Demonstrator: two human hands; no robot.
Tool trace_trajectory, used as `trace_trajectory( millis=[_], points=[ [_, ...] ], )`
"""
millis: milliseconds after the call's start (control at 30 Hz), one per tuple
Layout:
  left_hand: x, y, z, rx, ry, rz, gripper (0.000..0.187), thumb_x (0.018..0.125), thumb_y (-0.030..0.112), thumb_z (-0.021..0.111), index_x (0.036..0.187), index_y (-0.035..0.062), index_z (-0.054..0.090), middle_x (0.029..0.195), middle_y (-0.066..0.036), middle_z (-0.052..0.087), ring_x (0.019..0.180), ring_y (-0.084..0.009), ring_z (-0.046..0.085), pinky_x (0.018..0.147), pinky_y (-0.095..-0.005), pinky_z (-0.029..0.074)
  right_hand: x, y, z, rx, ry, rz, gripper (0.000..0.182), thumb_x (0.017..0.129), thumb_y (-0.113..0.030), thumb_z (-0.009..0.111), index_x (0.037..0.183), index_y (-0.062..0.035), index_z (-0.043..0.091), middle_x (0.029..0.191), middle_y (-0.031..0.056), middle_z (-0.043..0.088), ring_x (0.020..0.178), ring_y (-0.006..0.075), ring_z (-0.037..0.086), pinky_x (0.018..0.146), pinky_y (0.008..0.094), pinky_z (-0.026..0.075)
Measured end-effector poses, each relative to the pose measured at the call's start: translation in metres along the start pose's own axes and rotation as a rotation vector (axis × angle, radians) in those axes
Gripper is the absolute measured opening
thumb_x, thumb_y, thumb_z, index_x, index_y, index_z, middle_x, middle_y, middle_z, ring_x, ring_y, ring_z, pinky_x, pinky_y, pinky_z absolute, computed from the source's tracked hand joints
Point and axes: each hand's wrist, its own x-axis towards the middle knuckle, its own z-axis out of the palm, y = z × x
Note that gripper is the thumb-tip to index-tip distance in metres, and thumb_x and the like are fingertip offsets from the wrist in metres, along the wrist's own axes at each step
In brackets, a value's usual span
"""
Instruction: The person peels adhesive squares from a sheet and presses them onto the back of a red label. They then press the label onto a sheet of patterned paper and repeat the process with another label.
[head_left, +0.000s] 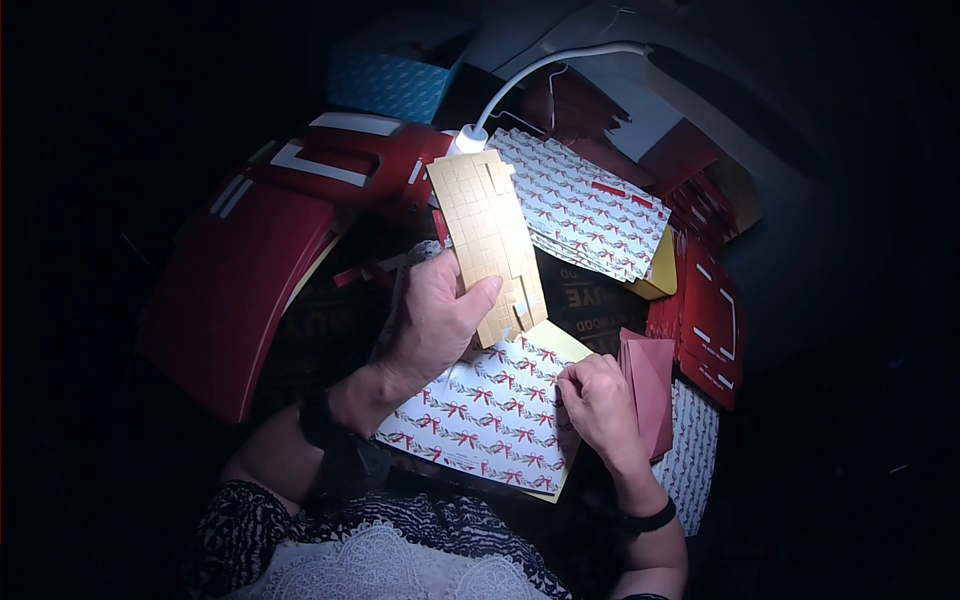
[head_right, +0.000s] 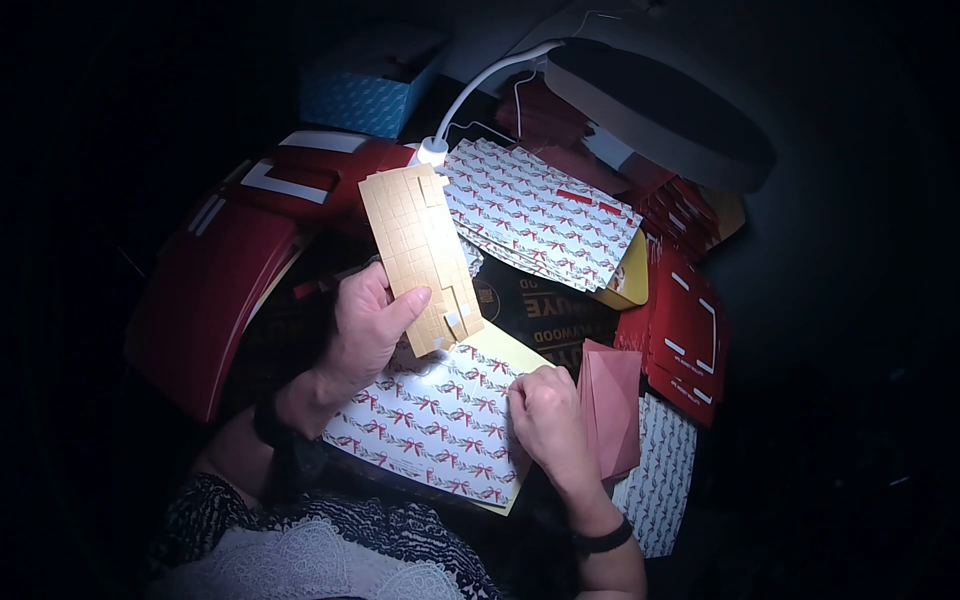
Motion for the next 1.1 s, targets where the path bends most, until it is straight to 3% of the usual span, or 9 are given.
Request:
trace_trajectory(
  millis=[167,333,433,1100],
  points=[
    [-0.001,0.000,0.000,-0.012,0.015,-0.009,0.020,0.089,0.000,0.050,0.106,-0.0094,0.056,0.096,-0.011,0.066,0.084,-0.0114,0.062,0.076,-0.0266,0.051,-0.001,-0.009,0.006,-0.231,0.074,-0.164,0.007,0.074,-0.005,0.067,0.071,-0.0004,0.063,0.075,0.0132,0.058,0.075,0.0297,0.054,0.069,0.0392,0.045],
    [0.001,-0.004,-0.003,0.010,-0.010,0.000,0.022,0.090,0.002,0.052,0.109,-0.0084,0.055,0.099,-0.012,0.066,0.086,-0.0111,0.064,0.079,-0.0253,0.052,-0.001,-0.012,0.010,-0.455,0.053,-0.310,0.004,0.066,-0.004,0.055,0.066,-0.0028,0.052,0.072,0.0128,0.050,0.074,0.0276,0.051,0.066,0.0371,0.042],
    [0.000,-0.002,0.000,-0.035,0.013,-0.008,0.018,0.089,-0.001,0.050,0.104,-0.0092,0.056,0.095,-0.010,0.065,0.083,-0.0106,0.062,0.075,-0.0257,0.051,0.000,-0.015,0.011,-0.498,0.049,-0.328,0.005,0.066,-0.005,0.056,0.066,-0.0028,0.052,0.073,0.0124,0.050,0.074,0.0269,0.050,0.066,0.0366,0.042],
    [0.002,-0.004,-0.001,-0.018,0.011,0.000,0.020,0.089,-0.002,0.050,0.106,-0.0097,0.055,0.096,-0.010,0.065,0.084,-0.0112,0.062,0.075,-0.0257,0.051,0.002,-0.002,0.015,-0.422,0.071,-0.337,0.006,0.068,-0.003,0.056,0.068,-0.0027,0.051,0.073,0.0129,0.049,0.073,0.0278,0.050,0.066,0.0379,0.042]
  ],
)
